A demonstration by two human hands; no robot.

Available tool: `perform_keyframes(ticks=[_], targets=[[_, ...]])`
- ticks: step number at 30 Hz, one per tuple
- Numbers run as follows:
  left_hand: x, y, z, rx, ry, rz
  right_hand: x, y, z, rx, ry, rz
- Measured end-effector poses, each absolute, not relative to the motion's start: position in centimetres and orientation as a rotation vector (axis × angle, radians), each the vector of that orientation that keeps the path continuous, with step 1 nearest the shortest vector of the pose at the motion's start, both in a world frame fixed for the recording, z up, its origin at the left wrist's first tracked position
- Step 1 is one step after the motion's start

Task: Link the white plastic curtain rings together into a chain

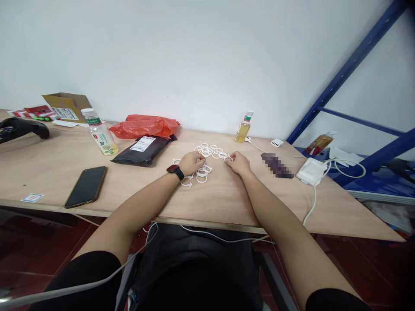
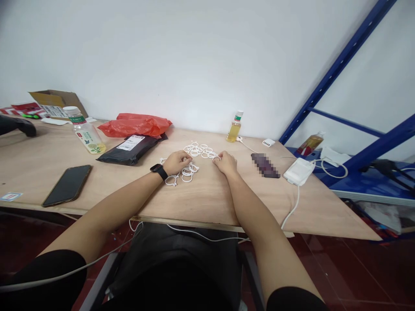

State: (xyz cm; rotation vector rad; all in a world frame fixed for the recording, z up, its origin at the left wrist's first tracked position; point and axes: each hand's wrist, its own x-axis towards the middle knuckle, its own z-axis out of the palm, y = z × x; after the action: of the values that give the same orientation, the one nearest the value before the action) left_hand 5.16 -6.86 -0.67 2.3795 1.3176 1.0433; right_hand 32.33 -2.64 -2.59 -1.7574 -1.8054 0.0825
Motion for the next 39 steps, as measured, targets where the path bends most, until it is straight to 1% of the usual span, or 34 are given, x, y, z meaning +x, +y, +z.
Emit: perform_keyframes(ticks=[6,8,15,23,39], targets=[[5.4,-7.2,-0.3,2.372,1.297,1.074,31.2,-3.9,-1.9,-1.497,-1.656,0.194],[5.4,-7.3,-0.2,2.369,1.281,1.090,29.8,-4.9,-1.4,-1.348,-1.707,0.260],[5.6,-7.2,-0.4,2.360,1.157,1.073,24.8,-8.5,-0.3,-0.948,-2.003,0.237],[5.8,-7.7,0.3,2.347,1.122,1.149,24.7,-8.8,-0.5,-0.980,-1.923,0.355],[5.6,-7.8,0.4,2.313,1.134,1.143,24.5,-8.9,-0.7,-0.979,-1.980,0.393]])
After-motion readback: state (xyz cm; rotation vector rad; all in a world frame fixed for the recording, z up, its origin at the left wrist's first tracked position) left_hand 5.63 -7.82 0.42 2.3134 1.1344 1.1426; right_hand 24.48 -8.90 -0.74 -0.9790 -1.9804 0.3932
